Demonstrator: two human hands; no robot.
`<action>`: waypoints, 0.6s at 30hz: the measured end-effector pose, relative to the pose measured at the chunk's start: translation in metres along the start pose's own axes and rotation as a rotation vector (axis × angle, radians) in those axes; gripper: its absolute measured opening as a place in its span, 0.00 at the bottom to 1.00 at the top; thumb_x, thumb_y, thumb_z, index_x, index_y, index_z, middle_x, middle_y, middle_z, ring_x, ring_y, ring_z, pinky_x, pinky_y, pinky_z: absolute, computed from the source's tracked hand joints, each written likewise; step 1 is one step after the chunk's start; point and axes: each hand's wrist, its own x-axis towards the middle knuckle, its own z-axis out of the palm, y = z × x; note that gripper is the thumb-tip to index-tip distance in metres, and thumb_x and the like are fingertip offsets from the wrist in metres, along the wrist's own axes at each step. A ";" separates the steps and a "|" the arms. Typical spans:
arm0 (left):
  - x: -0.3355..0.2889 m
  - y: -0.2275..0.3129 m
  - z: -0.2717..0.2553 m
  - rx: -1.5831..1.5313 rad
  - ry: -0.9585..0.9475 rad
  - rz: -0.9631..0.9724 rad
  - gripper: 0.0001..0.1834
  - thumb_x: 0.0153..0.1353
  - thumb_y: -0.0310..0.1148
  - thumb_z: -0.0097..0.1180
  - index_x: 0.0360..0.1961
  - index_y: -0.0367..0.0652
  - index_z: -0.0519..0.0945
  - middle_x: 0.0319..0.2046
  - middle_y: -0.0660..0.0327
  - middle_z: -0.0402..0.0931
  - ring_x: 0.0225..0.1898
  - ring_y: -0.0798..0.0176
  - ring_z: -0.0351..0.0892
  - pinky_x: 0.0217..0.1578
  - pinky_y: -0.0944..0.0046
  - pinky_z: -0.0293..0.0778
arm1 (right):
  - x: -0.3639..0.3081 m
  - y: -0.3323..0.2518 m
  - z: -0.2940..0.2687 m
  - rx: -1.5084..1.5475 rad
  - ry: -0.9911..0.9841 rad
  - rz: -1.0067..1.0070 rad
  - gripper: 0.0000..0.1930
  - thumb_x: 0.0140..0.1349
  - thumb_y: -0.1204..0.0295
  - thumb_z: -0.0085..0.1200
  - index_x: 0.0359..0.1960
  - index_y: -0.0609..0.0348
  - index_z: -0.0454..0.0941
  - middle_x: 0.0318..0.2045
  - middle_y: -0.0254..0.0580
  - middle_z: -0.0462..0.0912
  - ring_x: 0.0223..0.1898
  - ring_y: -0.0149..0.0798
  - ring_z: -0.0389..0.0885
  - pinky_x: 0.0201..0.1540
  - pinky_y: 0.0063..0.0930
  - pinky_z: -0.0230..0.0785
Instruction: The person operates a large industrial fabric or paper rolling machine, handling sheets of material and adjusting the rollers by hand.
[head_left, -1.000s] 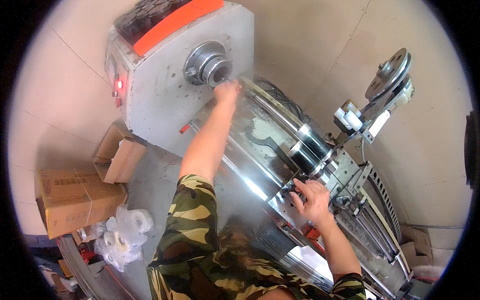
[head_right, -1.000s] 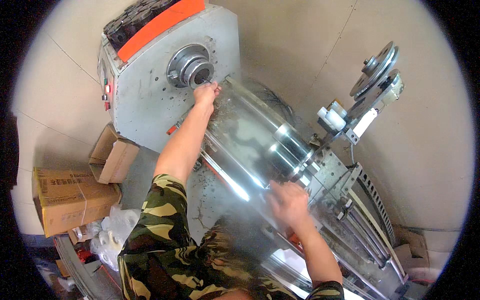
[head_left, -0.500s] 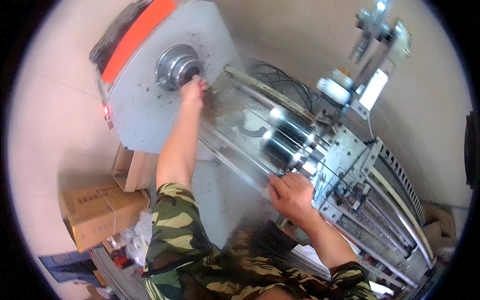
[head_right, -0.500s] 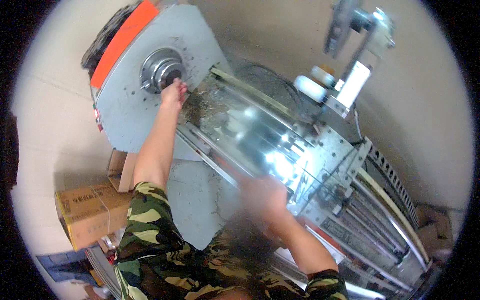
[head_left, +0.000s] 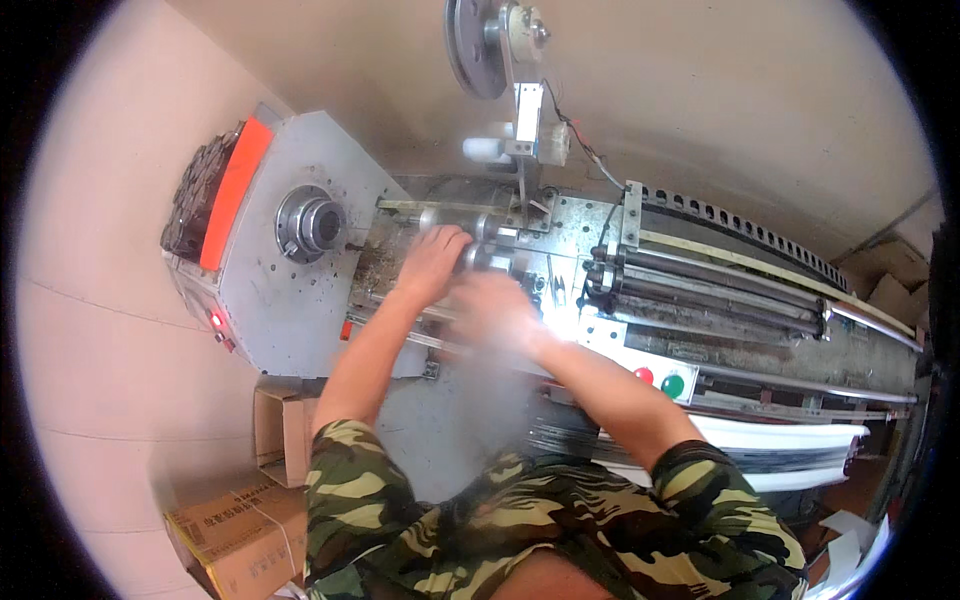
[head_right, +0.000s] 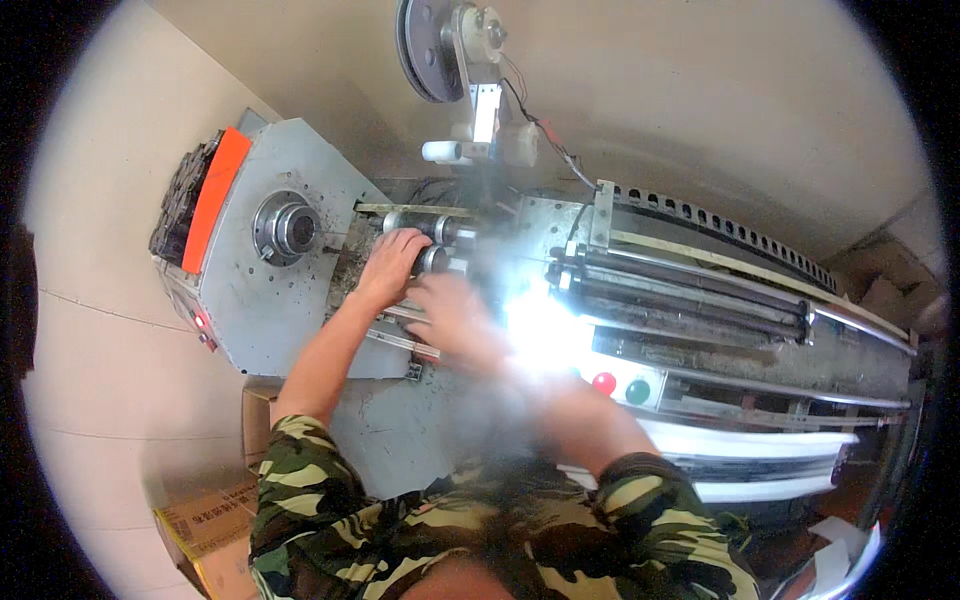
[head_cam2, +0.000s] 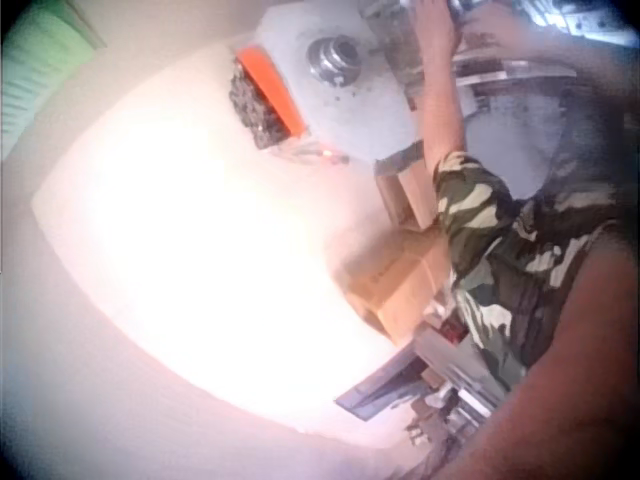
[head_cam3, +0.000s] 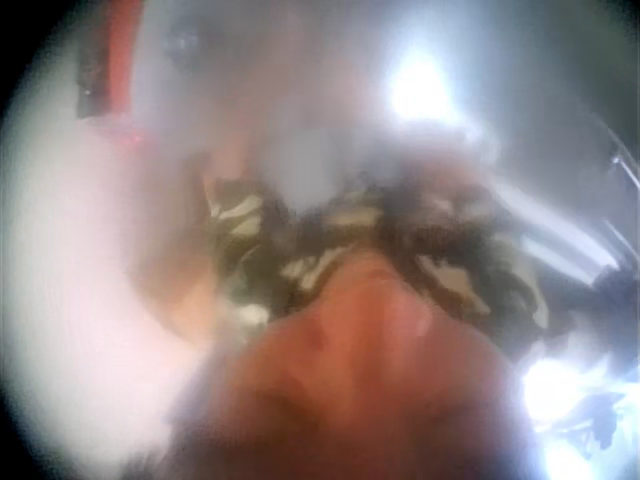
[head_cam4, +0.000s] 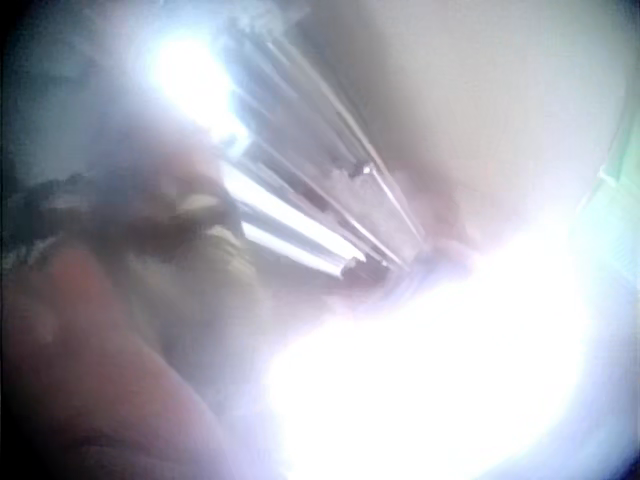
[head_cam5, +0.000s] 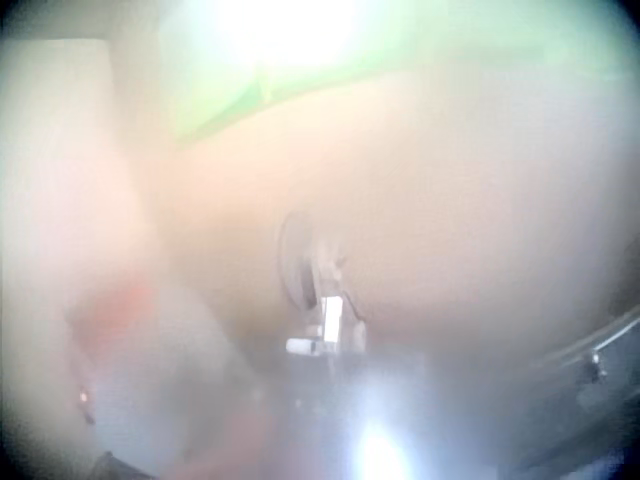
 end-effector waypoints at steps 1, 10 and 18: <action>-0.003 0.001 0.011 0.034 0.084 -0.007 0.25 0.48 0.24 0.61 0.51 0.45 0.76 0.50 0.57 0.74 0.57 0.49 0.72 0.59 0.49 0.66 | -0.026 -0.004 -0.009 -0.039 0.223 -0.008 0.25 0.56 0.60 0.62 0.55 0.56 0.78 0.57 0.52 0.77 0.60 0.53 0.74 0.65 0.49 0.64; -0.017 0.000 0.054 0.113 0.289 -0.055 0.30 0.41 0.20 0.65 0.50 0.48 0.75 0.50 0.58 0.73 0.56 0.48 0.71 0.59 0.47 0.65 | -0.198 -0.077 -0.099 -0.382 0.233 0.261 0.29 0.52 0.67 0.69 0.57 0.61 0.75 0.60 0.57 0.75 0.62 0.60 0.72 0.67 0.56 0.60; -0.017 -0.009 0.064 0.102 0.357 -0.029 0.31 0.38 0.22 0.67 0.49 0.48 0.76 0.49 0.60 0.73 0.56 0.51 0.72 0.59 0.48 0.64 | -0.140 -0.088 -0.096 -0.162 -0.344 0.919 0.31 0.67 0.56 0.57 0.68 0.58 0.67 0.52 0.62 0.81 0.54 0.60 0.79 0.60 0.47 0.69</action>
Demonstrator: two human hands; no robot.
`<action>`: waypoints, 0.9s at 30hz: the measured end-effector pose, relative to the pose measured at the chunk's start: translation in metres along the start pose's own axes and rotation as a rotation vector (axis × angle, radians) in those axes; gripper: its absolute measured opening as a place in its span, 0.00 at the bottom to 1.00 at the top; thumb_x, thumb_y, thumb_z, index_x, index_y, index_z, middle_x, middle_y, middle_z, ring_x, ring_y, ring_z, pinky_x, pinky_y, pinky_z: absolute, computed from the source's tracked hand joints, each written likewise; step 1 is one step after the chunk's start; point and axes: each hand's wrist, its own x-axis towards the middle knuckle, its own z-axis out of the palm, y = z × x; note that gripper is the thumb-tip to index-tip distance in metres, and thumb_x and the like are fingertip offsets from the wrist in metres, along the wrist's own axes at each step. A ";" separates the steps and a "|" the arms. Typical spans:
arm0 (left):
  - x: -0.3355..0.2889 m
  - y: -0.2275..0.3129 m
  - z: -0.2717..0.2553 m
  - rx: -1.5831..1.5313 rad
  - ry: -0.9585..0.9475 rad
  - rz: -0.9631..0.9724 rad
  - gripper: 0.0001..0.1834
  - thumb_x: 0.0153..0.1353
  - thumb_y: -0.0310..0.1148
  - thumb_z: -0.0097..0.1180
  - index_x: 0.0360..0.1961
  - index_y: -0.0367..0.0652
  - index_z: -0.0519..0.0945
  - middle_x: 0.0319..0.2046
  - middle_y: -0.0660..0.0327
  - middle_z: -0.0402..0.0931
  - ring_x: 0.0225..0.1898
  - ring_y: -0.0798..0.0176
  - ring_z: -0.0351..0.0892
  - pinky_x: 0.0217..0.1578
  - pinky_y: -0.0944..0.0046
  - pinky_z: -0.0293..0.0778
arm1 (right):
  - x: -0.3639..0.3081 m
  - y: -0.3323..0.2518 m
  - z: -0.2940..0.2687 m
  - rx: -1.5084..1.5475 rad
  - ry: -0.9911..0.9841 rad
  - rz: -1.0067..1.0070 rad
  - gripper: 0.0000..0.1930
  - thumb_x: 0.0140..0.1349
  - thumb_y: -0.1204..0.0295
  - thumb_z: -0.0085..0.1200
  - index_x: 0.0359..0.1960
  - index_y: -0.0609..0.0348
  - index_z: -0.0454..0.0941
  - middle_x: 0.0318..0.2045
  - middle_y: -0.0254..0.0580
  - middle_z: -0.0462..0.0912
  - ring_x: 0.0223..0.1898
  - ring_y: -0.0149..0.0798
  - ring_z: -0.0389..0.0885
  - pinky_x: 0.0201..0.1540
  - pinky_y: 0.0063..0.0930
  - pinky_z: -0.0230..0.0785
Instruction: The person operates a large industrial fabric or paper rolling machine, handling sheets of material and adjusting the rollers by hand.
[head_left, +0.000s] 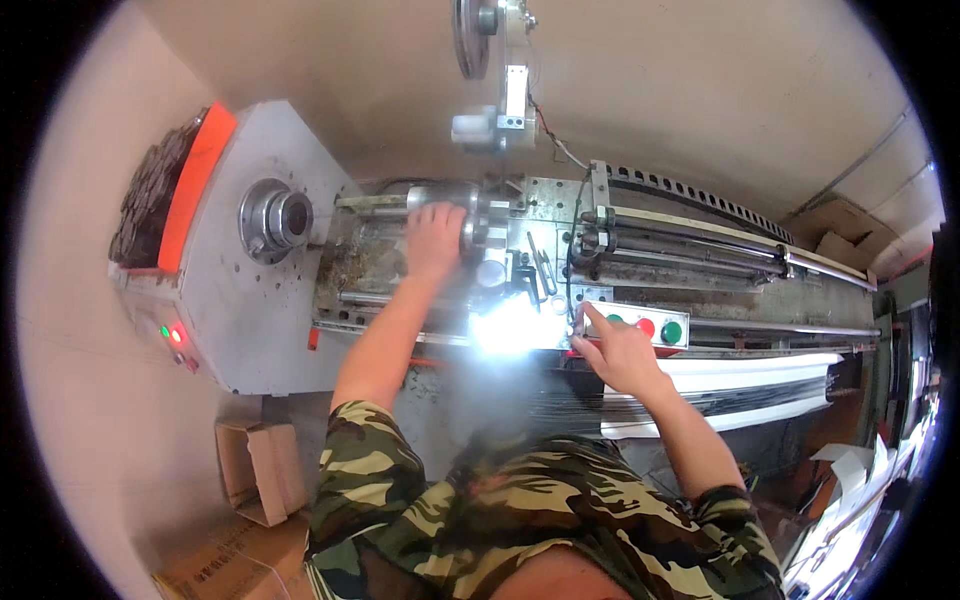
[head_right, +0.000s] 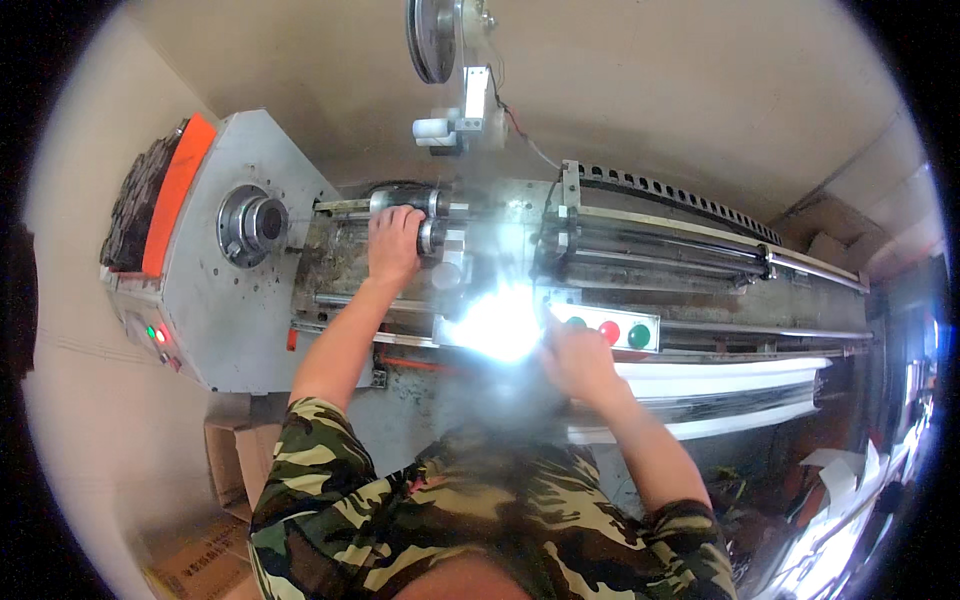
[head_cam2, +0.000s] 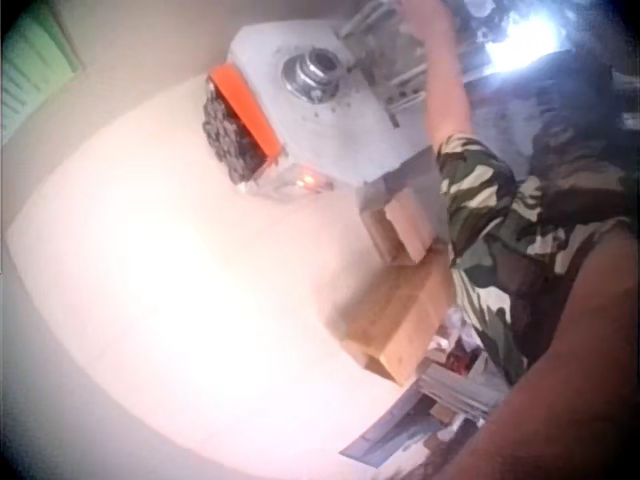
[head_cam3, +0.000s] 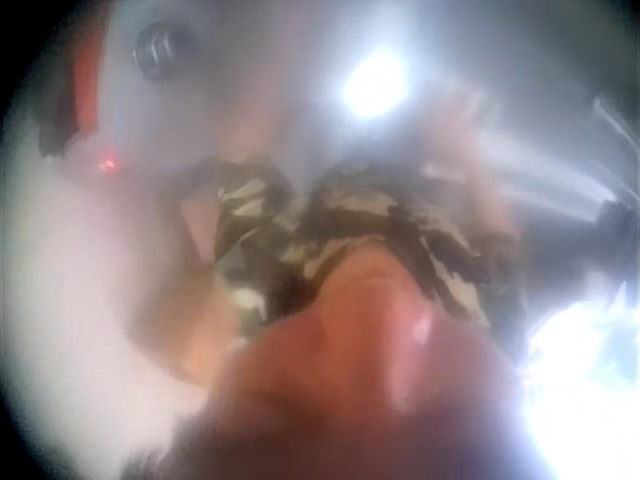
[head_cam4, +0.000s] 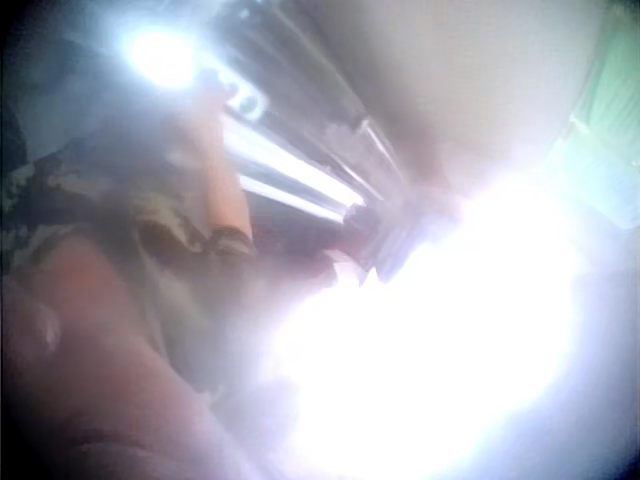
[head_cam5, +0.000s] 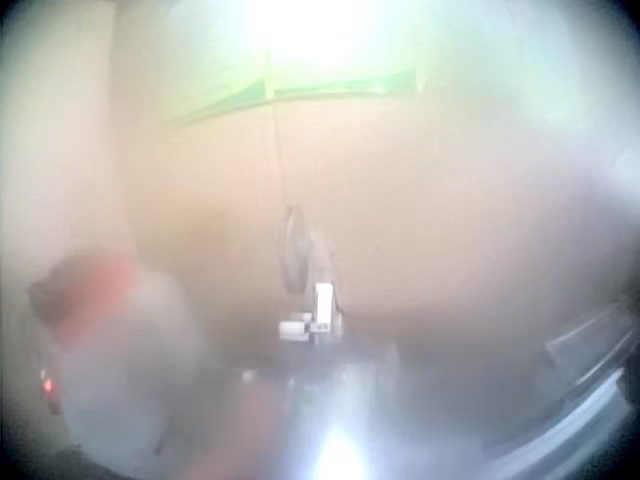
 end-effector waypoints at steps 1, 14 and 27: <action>0.001 0.001 0.003 0.045 -0.002 -0.011 0.32 0.37 0.22 0.68 0.49 0.49 0.75 0.49 0.61 0.73 0.55 0.52 0.72 0.58 0.49 0.64 | 0.016 -0.006 0.010 0.049 0.164 -0.156 0.33 0.68 0.55 0.55 0.70 0.56 0.64 0.51 0.63 0.81 0.53 0.60 0.80 0.58 0.47 0.70; 0.006 0.005 -0.004 -0.059 0.050 -0.007 0.20 0.51 0.30 0.60 0.47 0.48 0.75 0.46 0.60 0.74 0.53 0.53 0.72 0.56 0.49 0.64 | 0.189 -0.140 0.040 0.384 0.469 0.236 0.36 0.69 0.59 0.47 0.73 0.67 0.53 0.56 0.70 0.75 0.55 0.64 0.79 0.57 0.54 0.71; 0.011 -0.021 -0.049 -0.388 -0.204 0.133 0.37 0.50 0.21 0.60 0.65 0.40 0.67 0.55 0.51 0.72 0.60 0.47 0.69 0.59 0.45 0.63 | 0.189 -0.138 0.050 0.417 0.531 0.281 0.32 0.71 0.58 0.46 0.72 0.61 0.59 0.64 0.57 0.69 0.59 0.61 0.75 0.60 0.53 0.69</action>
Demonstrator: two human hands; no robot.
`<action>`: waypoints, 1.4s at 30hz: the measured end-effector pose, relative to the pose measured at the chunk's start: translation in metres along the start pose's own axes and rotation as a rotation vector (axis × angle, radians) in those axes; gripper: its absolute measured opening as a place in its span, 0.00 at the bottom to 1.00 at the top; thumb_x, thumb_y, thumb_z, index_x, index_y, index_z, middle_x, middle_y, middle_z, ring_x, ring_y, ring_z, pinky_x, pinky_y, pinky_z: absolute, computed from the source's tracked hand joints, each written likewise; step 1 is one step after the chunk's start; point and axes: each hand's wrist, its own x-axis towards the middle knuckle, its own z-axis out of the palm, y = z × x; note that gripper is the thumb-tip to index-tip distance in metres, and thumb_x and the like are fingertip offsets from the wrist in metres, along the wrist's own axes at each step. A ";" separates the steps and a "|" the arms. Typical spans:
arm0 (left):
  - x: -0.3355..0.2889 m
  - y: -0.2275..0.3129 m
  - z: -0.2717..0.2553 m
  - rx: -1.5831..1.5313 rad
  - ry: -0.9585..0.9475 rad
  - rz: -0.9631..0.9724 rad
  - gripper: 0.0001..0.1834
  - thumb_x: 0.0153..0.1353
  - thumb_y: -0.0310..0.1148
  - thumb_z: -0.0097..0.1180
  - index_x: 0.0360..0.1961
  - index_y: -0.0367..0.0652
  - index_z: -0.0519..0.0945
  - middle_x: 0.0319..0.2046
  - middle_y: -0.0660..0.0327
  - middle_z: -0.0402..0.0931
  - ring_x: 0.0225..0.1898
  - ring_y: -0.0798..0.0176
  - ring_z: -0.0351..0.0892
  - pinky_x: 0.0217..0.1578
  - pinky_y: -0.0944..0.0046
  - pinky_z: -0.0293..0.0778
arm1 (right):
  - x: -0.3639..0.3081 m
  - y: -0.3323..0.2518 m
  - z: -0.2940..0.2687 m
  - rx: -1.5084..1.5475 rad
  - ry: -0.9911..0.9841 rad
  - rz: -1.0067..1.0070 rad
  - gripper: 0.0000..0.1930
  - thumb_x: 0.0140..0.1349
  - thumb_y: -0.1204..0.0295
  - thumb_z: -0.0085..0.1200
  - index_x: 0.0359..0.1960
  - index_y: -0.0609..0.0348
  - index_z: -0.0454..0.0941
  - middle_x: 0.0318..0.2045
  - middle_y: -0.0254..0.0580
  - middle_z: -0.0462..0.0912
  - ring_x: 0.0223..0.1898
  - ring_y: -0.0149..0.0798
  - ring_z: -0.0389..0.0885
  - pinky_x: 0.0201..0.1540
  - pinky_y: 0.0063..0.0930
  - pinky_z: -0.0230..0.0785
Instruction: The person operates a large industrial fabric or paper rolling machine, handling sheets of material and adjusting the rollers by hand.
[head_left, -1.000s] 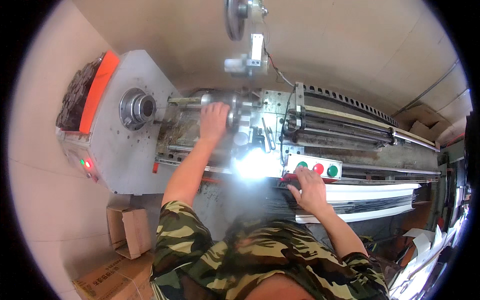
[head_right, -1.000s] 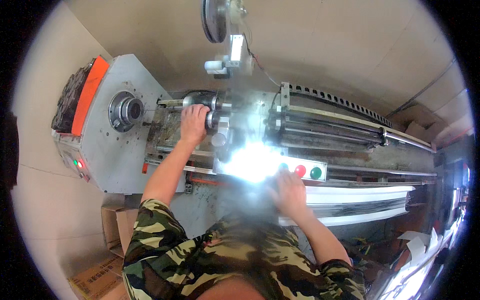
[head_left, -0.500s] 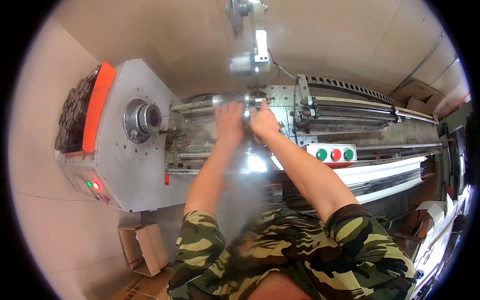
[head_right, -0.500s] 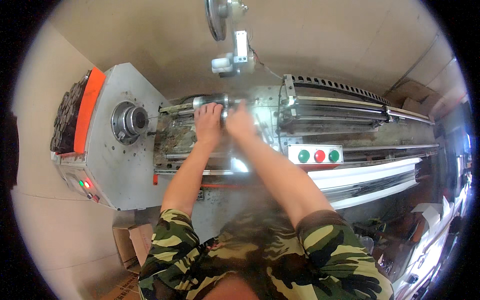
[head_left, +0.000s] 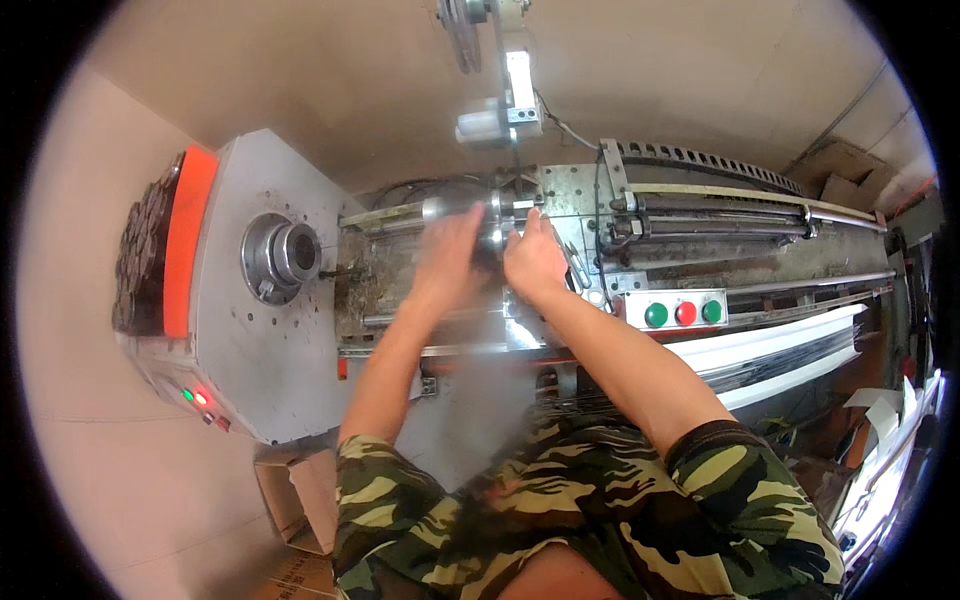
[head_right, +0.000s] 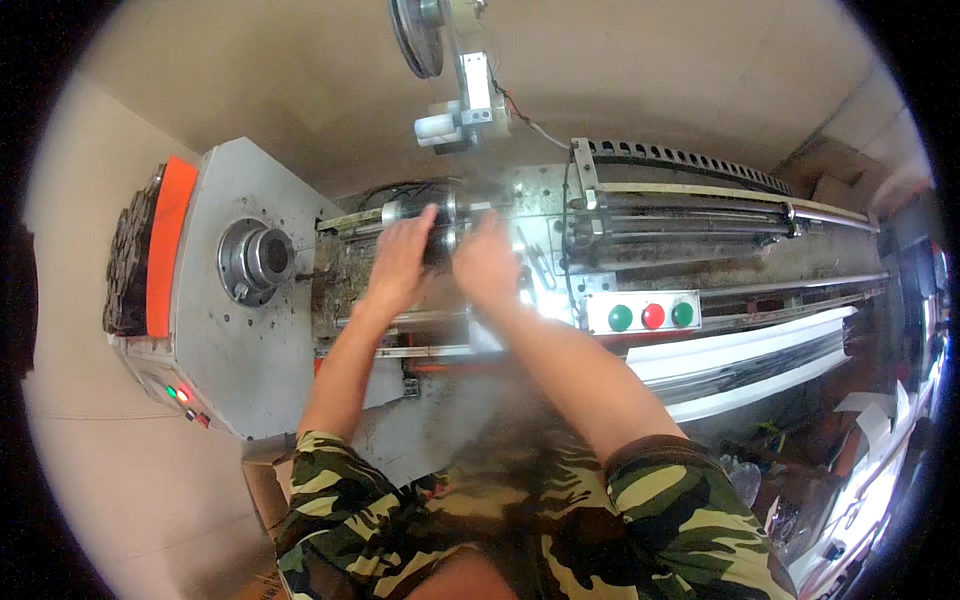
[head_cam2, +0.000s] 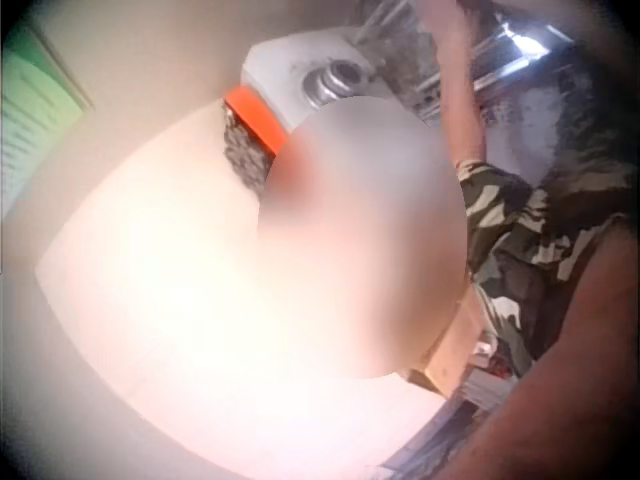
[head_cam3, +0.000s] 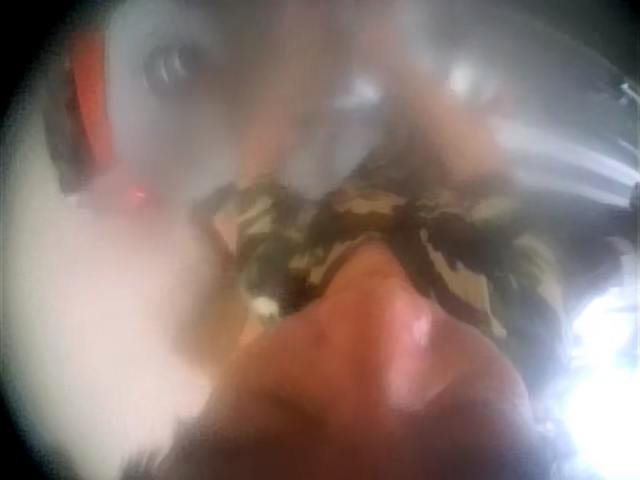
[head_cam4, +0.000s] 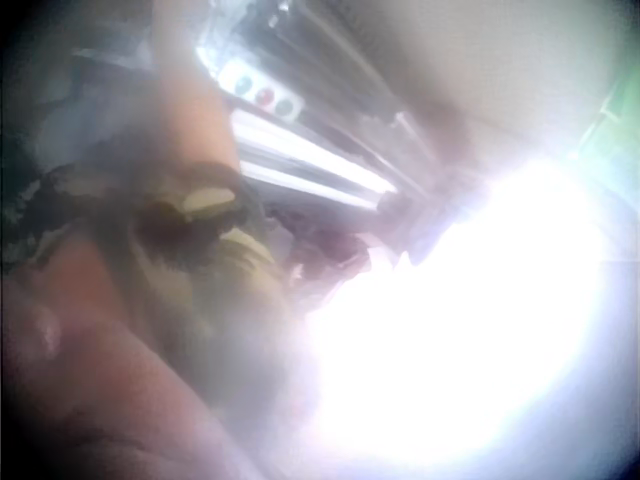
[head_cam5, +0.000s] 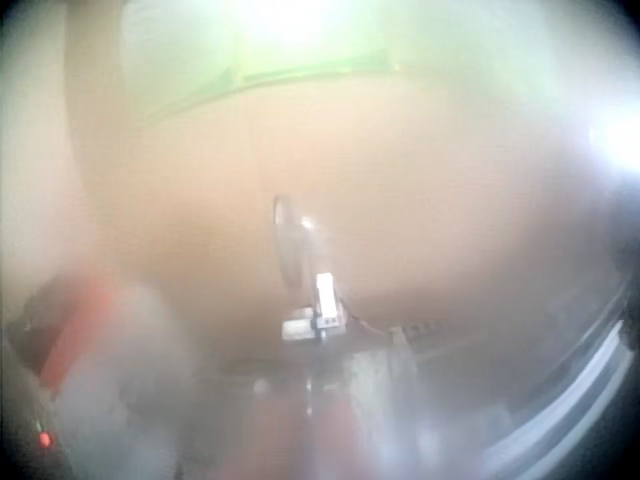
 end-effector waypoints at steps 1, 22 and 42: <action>-0.003 -0.007 -0.009 0.106 -0.004 -0.038 0.39 0.51 0.21 0.60 0.67 0.39 0.64 0.57 0.50 0.72 0.61 0.46 0.69 0.60 0.45 0.62 | -0.003 -0.004 -0.007 0.005 -0.022 0.009 0.32 0.71 0.59 0.46 0.72 0.61 0.58 0.65 0.57 0.69 0.59 0.62 0.76 0.60 0.54 0.69; -0.017 -0.095 0.008 0.513 -0.225 -0.105 0.30 0.64 0.28 0.47 0.68 0.28 0.65 0.39 0.52 0.79 0.44 0.51 0.78 0.49 0.52 0.72 | 0.001 -0.004 -0.008 -0.020 -0.070 0.030 0.32 0.70 0.58 0.48 0.72 0.60 0.59 0.67 0.55 0.68 0.60 0.61 0.76 0.59 0.54 0.69; -0.015 -0.101 0.015 0.476 -0.251 -0.089 0.30 0.62 0.26 0.48 0.66 0.28 0.67 0.36 0.52 0.80 0.42 0.50 0.78 0.45 0.51 0.74 | 0.003 0.000 -0.001 -0.061 0.022 0.006 0.29 0.70 0.60 0.48 0.69 0.60 0.62 0.63 0.56 0.72 0.56 0.61 0.78 0.58 0.54 0.71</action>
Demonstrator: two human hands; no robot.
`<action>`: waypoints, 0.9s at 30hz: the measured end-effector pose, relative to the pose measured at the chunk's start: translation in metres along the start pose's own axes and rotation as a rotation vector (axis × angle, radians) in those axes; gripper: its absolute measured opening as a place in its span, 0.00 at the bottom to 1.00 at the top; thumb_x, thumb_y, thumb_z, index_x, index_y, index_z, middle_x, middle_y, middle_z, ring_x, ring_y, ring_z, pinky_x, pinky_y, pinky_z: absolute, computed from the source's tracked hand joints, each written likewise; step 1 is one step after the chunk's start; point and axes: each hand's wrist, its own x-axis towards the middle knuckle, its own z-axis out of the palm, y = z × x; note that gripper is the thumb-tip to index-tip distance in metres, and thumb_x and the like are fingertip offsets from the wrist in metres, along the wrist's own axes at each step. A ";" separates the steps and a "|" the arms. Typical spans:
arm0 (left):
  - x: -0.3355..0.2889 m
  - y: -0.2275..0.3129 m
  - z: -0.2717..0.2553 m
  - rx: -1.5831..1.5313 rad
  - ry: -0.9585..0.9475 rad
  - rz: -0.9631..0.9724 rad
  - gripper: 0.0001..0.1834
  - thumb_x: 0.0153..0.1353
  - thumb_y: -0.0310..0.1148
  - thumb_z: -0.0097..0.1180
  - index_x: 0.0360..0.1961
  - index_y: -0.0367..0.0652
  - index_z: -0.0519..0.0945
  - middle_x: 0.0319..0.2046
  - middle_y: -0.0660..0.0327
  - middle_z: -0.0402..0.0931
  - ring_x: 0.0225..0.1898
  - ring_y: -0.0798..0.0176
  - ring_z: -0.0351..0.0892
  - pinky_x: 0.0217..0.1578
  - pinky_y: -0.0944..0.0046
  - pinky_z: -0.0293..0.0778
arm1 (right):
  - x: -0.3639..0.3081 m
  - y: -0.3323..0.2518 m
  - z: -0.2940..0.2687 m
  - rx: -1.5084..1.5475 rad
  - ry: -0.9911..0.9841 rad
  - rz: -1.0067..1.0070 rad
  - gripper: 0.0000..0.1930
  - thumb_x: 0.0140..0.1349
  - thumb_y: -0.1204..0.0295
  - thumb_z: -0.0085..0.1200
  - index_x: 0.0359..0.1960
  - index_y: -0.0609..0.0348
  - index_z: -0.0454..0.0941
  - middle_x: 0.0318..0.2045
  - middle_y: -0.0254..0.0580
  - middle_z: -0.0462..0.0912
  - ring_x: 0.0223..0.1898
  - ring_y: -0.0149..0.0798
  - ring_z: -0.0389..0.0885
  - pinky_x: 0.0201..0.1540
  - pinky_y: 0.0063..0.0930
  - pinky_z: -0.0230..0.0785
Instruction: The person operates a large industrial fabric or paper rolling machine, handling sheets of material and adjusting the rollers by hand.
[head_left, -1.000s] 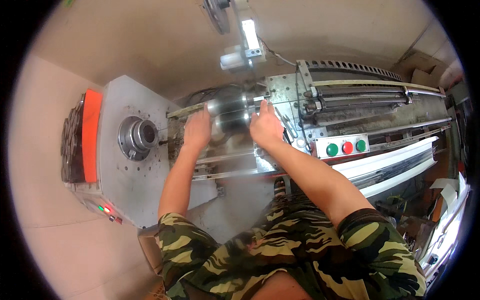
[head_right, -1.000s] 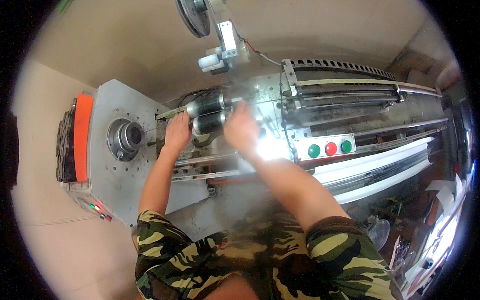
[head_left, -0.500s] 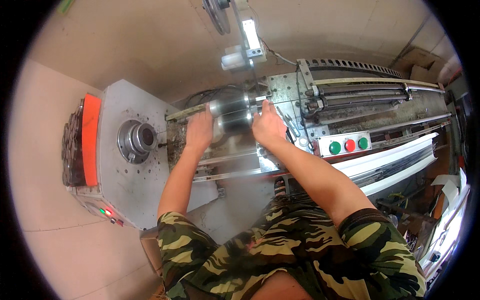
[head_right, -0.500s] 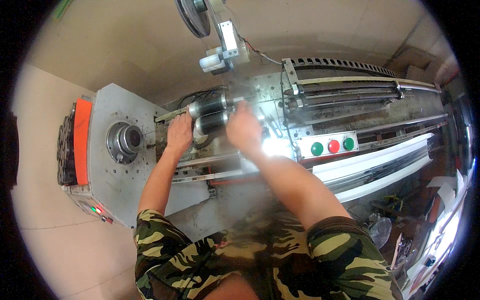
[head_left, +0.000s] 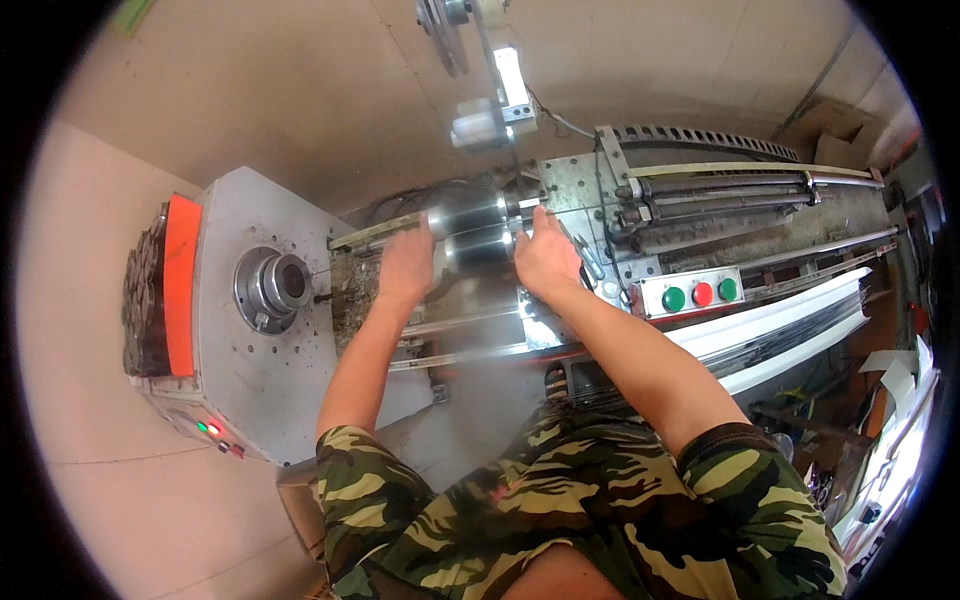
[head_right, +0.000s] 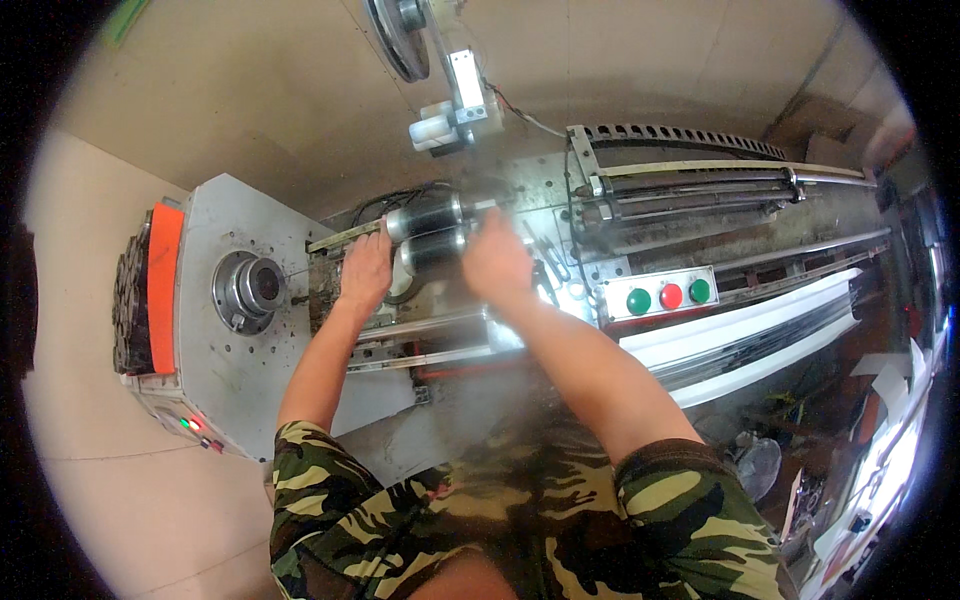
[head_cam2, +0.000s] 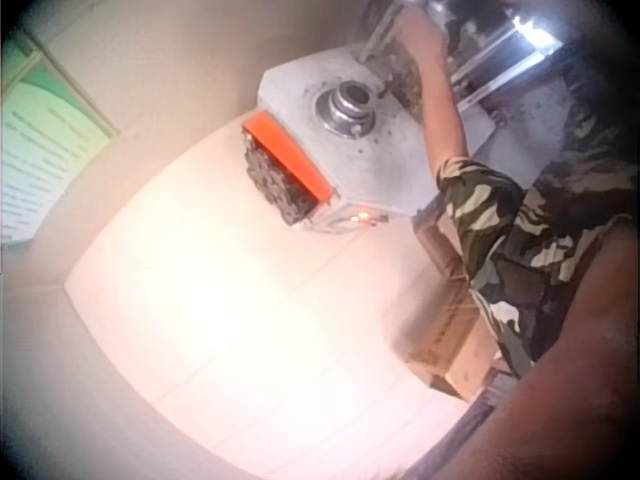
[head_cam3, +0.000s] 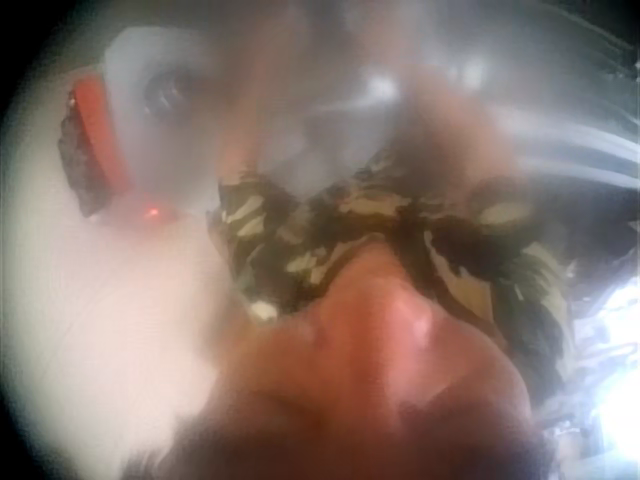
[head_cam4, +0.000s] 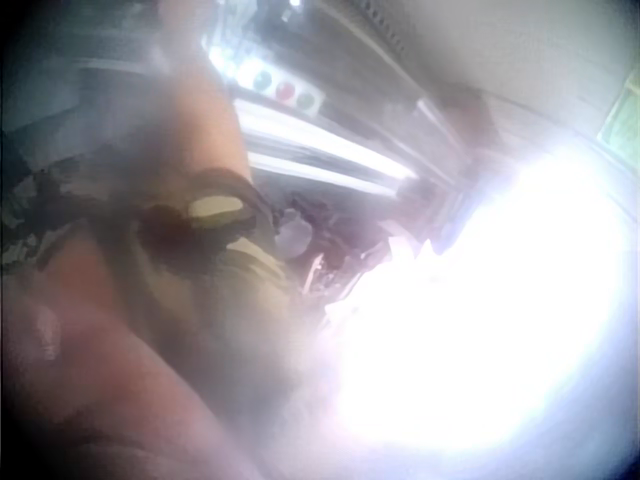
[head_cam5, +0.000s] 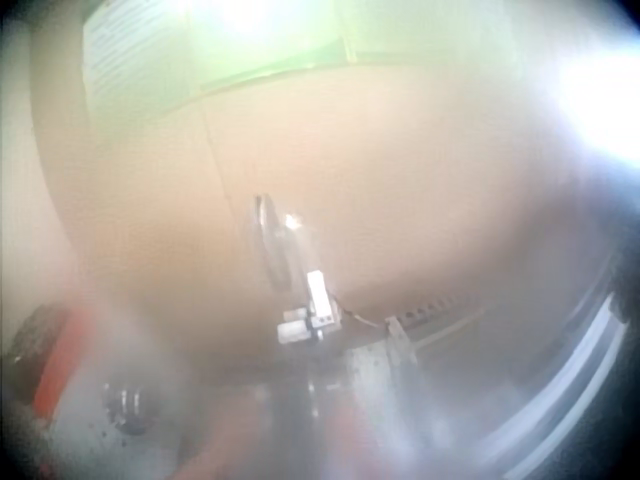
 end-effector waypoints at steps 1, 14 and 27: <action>0.000 0.000 0.001 0.001 0.012 0.008 0.30 0.61 0.26 0.49 0.66 0.28 0.67 0.35 0.52 0.79 0.41 0.50 0.78 0.45 0.51 0.74 | 0.000 -0.003 -0.003 0.001 -0.026 0.033 0.30 0.70 0.58 0.48 0.70 0.58 0.61 0.65 0.54 0.70 0.58 0.61 0.77 0.59 0.53 0.70; -0.001 -0.002 0.018 -0.040 0.094 0.053 0.31 0.60 0.26 0.48 0.66 0.29 0.67 0.34 0.53 0.77 0.39 0.50 0.77 0.42 0.51 0.73 | 0.007 0.002 0.001 -0.009 -0.028 0.077 0.31 0.69 0.57 0.50 0.71 0.57 0.63 0.67 0.51 0.71 0.60 0.61 0.76 0.61 0.51 0.69; 0.004 -0.001 0.023 -0.066 0.042 0.042 0.31 0.62 0.27 0.47 0.68 0.31 0.66 0.33 0.55 0.76 0.39 0.52 0.75 0.41 0.51 0.74 | 0.012 0.005 0.002 -0.014 -0.008 0.086 0.32 0.68 0.57 0.52 0.70 0.58 0.64 0.68 0.50 0.70 0.63 0.57 0.73 0.64 0.47 0.67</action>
